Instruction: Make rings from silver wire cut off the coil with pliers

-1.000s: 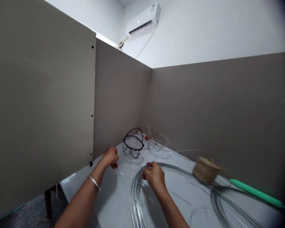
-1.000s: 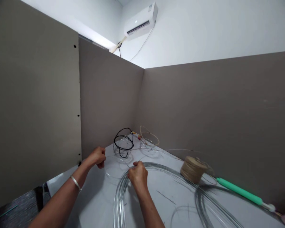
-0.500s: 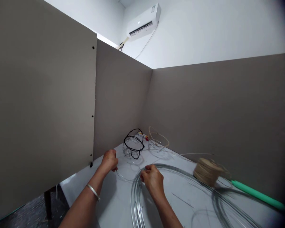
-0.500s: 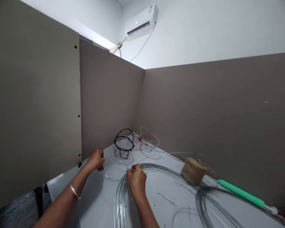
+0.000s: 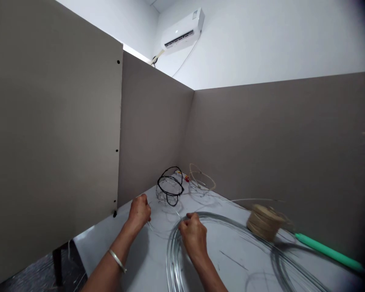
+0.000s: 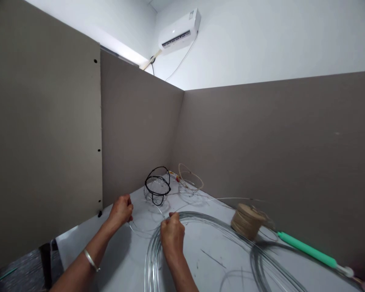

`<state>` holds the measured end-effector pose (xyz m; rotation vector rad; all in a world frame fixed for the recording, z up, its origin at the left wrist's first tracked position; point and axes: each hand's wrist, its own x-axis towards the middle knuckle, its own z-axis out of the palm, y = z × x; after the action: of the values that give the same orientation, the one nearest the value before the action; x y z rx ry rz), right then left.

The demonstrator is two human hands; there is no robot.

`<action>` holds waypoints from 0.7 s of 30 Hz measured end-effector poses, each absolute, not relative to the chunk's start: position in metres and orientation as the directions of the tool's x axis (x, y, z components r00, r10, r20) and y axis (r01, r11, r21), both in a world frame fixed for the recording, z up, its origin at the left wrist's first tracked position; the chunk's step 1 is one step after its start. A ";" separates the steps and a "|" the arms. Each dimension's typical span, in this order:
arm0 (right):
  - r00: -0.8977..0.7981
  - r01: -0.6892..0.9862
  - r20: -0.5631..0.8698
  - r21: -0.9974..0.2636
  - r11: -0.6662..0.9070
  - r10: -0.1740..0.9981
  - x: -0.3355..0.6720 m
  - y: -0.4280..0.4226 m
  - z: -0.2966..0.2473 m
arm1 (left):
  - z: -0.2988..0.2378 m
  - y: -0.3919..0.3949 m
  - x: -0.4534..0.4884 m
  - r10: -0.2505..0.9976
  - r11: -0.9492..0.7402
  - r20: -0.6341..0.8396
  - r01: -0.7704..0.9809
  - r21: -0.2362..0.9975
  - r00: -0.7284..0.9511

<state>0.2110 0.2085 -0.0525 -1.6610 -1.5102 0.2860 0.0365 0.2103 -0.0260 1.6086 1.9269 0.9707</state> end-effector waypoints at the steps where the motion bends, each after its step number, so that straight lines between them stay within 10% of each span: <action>1: 0.247 0.695 0.369 -0.712 0.101 0.896 0.211 0.209 -0.053 | -0.027 0.210 0.037 0.966 0.061 0.119 0.651 0.756 -0.229; 21: 0.287 0.499 0.552 -0.784 0.369 0.783 0.199 0.199 -0.048 | -0.048 0.187 0.034 0.832 -0.233 0.431 0.486 0.843 -0.349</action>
<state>0.1994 0.1991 -0.0484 -1.2787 -1.3631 0.2821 0.0339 0.1868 -0.0477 1.5741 1.7188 1.6082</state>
